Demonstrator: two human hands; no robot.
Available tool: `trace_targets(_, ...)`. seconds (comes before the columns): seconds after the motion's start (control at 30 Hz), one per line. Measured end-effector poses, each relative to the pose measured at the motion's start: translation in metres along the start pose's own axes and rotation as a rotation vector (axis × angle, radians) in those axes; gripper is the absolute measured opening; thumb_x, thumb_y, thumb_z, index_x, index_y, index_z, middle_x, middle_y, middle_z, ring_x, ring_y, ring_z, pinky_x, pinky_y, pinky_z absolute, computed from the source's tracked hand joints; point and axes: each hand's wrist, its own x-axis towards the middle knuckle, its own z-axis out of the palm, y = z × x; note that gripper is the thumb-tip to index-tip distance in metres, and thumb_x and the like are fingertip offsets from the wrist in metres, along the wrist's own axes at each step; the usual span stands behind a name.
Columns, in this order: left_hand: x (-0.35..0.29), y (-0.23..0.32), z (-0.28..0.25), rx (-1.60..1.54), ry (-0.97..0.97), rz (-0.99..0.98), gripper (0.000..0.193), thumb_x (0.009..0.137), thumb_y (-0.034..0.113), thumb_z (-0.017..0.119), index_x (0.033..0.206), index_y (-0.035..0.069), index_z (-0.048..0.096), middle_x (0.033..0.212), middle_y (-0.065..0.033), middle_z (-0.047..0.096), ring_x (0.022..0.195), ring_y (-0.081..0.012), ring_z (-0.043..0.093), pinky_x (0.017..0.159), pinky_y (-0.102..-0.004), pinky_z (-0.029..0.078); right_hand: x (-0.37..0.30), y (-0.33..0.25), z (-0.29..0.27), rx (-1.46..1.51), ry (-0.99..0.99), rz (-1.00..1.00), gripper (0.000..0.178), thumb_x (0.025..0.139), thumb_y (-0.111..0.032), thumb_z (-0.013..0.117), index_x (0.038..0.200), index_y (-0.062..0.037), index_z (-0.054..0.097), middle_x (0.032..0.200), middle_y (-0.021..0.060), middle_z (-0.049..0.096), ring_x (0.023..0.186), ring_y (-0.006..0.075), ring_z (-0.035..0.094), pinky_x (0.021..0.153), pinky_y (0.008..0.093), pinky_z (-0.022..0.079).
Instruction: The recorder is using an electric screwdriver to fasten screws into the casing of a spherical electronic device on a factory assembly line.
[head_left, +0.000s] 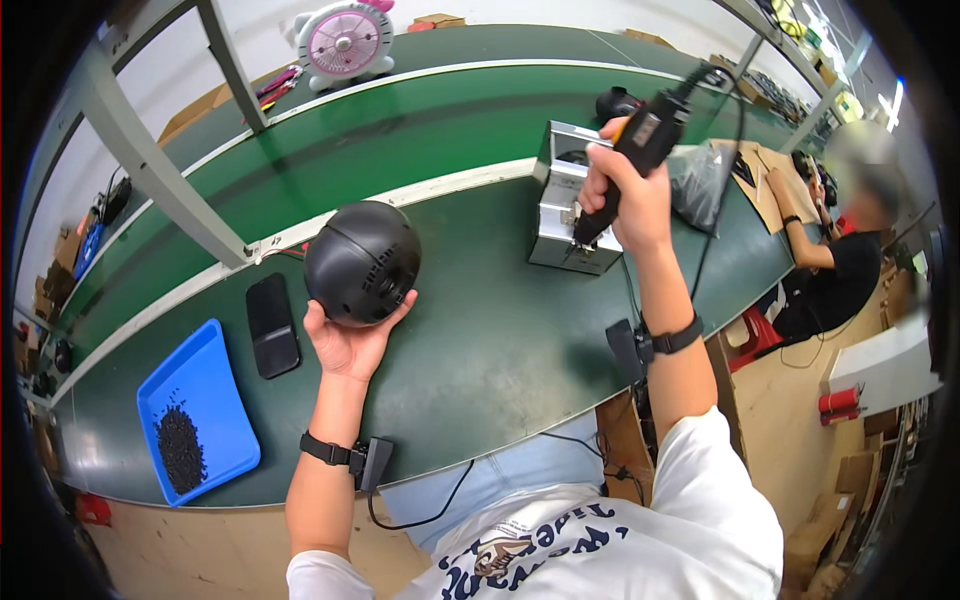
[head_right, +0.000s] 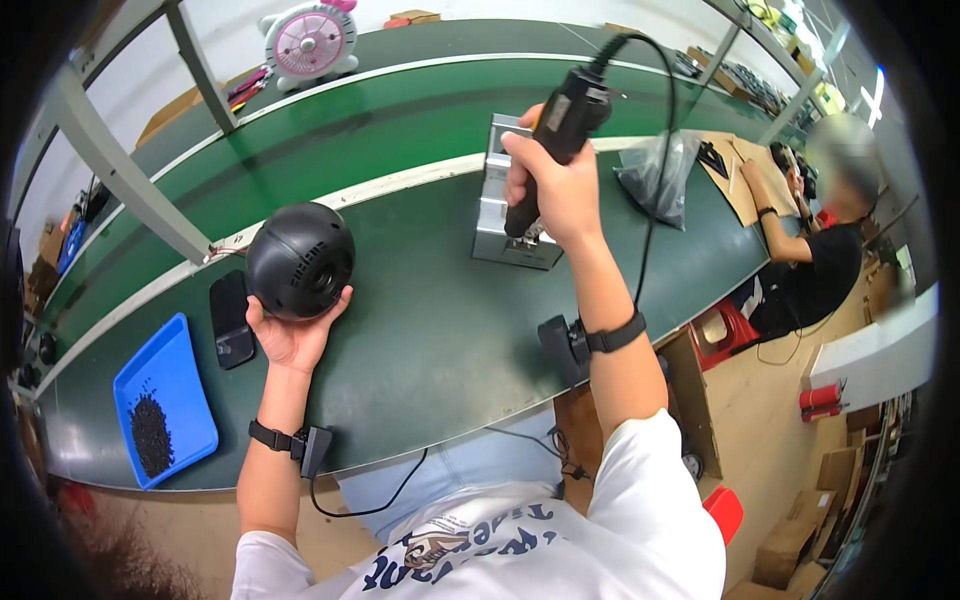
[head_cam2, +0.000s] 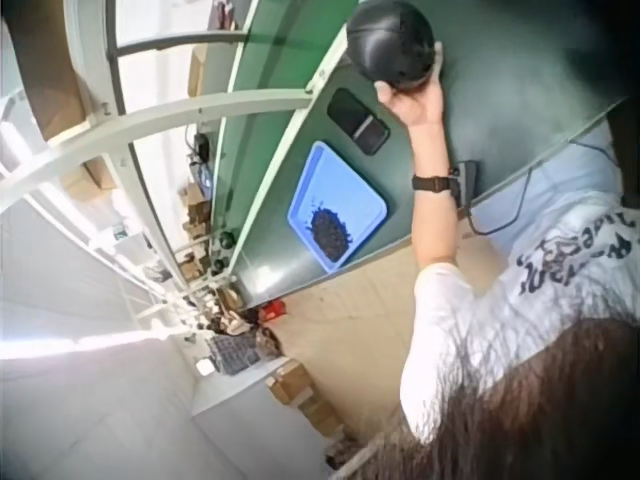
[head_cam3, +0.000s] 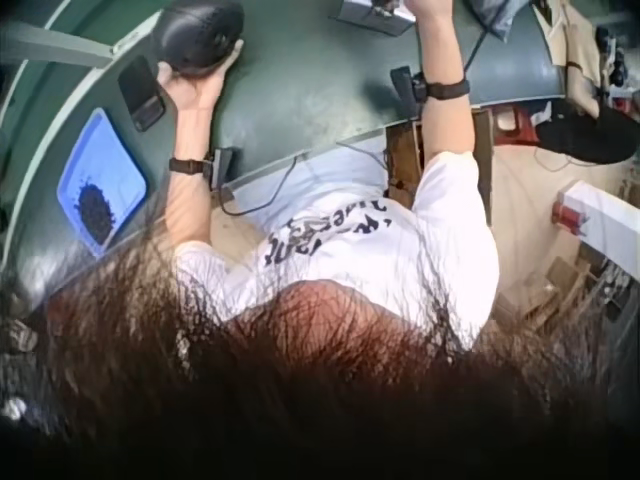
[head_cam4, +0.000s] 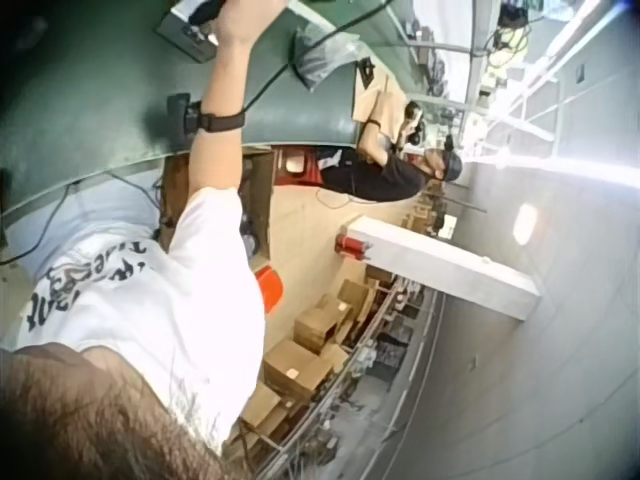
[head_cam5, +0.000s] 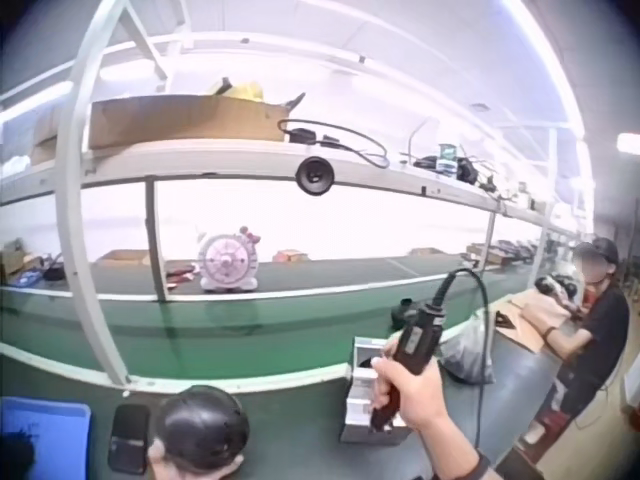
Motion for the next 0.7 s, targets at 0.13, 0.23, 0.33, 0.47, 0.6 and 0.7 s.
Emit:
trace_targets(0.13,-0.002,0.002,0.000,-0.036,-0.007,-0.058,0.114,0.060,0.068,0.083,0.150,0.019,0.034,0.151,-0.0136,0.038,0.139,-0.0382,0.039,0.109,-0.0680,0.038,-0.010,-0.029,0.054,0.051,-0.158,-0.161,0.023,0.094,-0.006,0.055,0.115,-0.0056,0.046,0.063,0.0049,0.044,0.050,0.0168,0.047,0.049,0.0336,0.043)
trace_targets(0.23,-0.003,-0.001,0.013,-0.009,0.048,-0.042,0.117,0.058,0.074,0.081,0.151,0.022,0.033,0.152,-0.0127,0.037,0.140,-0.0387,0.037,0.108,-0.0709,0.036,-0.014,-0.045,0.099,0.184,-0.232,-0.224,0.029,0.088,-0.003,0.064,0.112,-0.0011,0.048,0.059,0.0074,0.052,0.046,0.0172,0.052,0.048,0.0340,0.049)
trace_targets(0.33,-0.004,-0.002,0.015,0.026,0.039,-0.019,0.116,0.061,0.076,0.077,0.153,0.025,0.030,0.154,-0.0121,0.035,0.142,-0.0391,0.035,0.109,-0.0752,0.031,-0.029,-0.055,0.133,0.068,-0.272,-0.276,0.030,0.092,-0.009,0.053,0.118,-0.0030,0.039,0.063,0.0054,0.044,0.051,0.0167,0.046,0.051,0.0346,0.046)
trace_targets(0.47,-0.002,-0.003,0.012,0.034,-0.003,-0.088,0.116,0.063,0.079,0.073,0.154,0.022,0.029,0.155,-0.0138,0.035,0.141,-0.0411,0.037,0.108,-0.0738,0.032,-0.032,-0.040,0.131,0.118,-0.326,-0.317,0.029,0.091,-0.011,0.054,0.115,-0.0052,0.038,0.063,0.0055,0.045,0.052,0.0169,0.046,0.051,0.0350,0.047)
trace_targets(0.6,0.000,0.001,0.009,-0.038,-0.021,-0.134,0.115,0.063,0.075,0.078,0.152,0.018,0.032,0.152,-0.0176,0.038,0.138,-0.0439,0.040,0.108,-0.0719,0.036,-0.026,-0.029,0.130,0.060,-0.368,-0.333,0.030,0.091,-0.010,0.053,0.116,-0.0063,0.037,0.063,0.0054,0.045,0.051,0.0169,0.046,0.051,0.0340,0.047)
trace_targets(0.7,0.000,0.000,0.005,-0.081,-0.034,-0.166,0.116,0.063,0.075,0.077,0.152,0.017,0.031,0.152,-0.0178,0.038,0.139,-0.0439,0.039,0.107,-0.0734,0.036,-0.021,-0.025,0.131,0.075,-0.368,-0.292,0.030,0.090,-0.009,0.052,0.116,-0.0062,0.037,0.063,0.0059,0.046,0.051,0.0172,0.046,0.050,0.0337,0.045)
